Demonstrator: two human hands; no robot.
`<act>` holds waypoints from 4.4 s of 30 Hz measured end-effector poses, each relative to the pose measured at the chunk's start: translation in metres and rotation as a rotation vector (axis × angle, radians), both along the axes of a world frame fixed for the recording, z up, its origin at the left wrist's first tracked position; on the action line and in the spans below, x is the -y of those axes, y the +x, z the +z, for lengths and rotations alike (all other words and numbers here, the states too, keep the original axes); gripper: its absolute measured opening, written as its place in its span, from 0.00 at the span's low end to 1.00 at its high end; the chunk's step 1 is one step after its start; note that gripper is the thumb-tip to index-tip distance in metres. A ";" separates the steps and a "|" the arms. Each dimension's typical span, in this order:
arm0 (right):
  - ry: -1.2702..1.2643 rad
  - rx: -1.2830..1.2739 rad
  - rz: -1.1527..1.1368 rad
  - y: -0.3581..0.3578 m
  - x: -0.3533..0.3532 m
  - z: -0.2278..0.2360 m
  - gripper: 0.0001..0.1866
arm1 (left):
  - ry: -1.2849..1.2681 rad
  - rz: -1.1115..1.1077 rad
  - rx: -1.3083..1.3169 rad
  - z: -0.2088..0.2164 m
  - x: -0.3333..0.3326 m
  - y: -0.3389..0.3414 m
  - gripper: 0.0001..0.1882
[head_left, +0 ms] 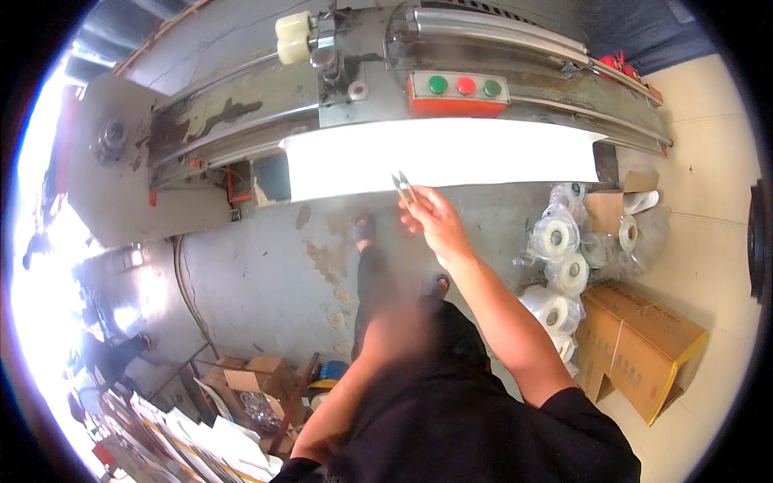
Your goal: The person operates a labeling machine, adjusting the control panel and feeding a white label roll onto the rollers. They then insert several thin metal rods into the machine and continue to adjust the label roll and machine components.
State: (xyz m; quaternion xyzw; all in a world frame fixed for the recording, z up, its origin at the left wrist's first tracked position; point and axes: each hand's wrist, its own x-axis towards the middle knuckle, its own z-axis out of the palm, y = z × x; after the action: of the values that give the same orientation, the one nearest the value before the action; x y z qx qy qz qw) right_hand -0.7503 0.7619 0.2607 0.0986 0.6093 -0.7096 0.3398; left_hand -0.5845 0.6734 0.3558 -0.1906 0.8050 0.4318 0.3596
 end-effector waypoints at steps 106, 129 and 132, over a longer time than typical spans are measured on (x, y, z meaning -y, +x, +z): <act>0.317 -0.239 -0.231 -0.200 -0.225 0.042 0.14 | -0.299 0.701 -0.810 -0.047 0.331 -0.389 0.20; 0.312 -0.344 -0.531 -0.325 -0.107 0.056 0.16 | 0.281 0.556 -0.555 -0.040 0.370 -0.449 0.12; 0.446 -0.441 -0.735 -0.392 -0.160 0.053 0.18 | 0.364 0.718 -0.458 -0.024 0.353 -0.437 0.13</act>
State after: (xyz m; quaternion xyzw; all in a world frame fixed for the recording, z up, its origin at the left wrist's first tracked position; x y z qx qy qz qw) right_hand -1.1420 0.9215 0.3140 0.2252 0.7288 -0.6388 -0.1000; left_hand -1.0211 0.3207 0.3315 -0.2906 0.6579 0.6942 0.0278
